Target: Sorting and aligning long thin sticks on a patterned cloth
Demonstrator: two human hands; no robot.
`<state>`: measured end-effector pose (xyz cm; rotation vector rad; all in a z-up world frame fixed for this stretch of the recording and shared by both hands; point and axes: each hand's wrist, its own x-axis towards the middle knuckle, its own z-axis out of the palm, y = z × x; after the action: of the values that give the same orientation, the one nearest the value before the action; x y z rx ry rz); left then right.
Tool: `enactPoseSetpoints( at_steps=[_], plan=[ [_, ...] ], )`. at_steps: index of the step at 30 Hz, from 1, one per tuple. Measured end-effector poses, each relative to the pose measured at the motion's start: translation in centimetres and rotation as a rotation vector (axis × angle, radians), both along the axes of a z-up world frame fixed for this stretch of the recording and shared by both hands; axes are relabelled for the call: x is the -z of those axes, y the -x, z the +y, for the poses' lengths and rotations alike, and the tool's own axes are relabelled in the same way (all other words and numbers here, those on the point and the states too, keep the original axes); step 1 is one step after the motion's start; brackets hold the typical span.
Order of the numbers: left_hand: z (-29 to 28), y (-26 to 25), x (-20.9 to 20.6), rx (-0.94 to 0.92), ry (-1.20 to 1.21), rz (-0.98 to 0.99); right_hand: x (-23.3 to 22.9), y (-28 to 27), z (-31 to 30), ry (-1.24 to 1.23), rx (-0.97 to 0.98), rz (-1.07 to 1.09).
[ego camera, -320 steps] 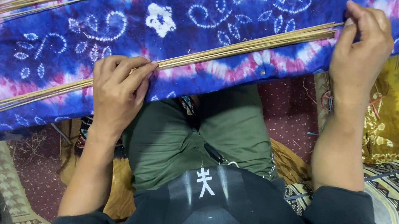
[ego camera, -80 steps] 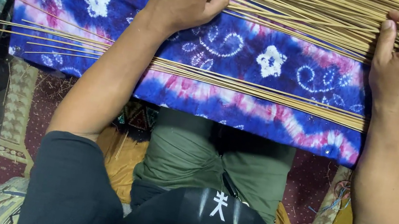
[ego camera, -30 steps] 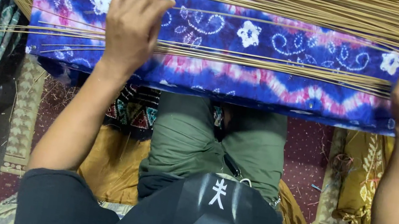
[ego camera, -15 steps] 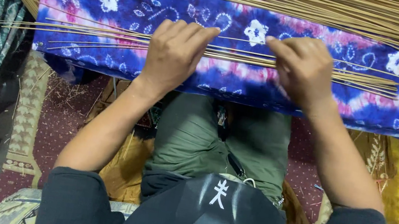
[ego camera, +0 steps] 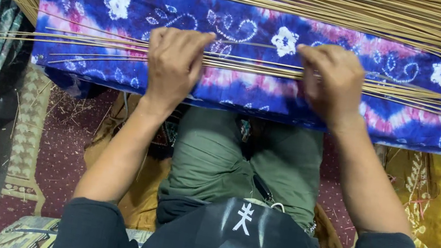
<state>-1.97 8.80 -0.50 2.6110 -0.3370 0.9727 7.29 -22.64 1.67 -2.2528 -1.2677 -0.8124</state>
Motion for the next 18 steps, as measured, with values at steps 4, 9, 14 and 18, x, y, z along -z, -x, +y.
enactPoseSetpoints(
  at_steps=[4, 9, 14, 18],
  plan=[
    [-0.5, -0.7, 1.5, 0.107, 0.095, -0.091, 0.4, 0.9, 4.5, -0.067, -0.095, 0.025],
    [0.3, -0.6, 1.4, -0.040, 0.111, -0.081, -0.7, 1.3, 8.9, -0.094, -0.123, 0.028],
    [-0.1, -0.2, -1.1, -0.071, 0.201, -0.124, -1.2, 0.9, 11.9, -0.104, -0.119, 0.028],
    [-0.1, -0.4, -0.2, -0.092, 0.201, -0.148, -0.8, 1.1, 14.7, -0.090, -0.140, 0.001]
  ],
)
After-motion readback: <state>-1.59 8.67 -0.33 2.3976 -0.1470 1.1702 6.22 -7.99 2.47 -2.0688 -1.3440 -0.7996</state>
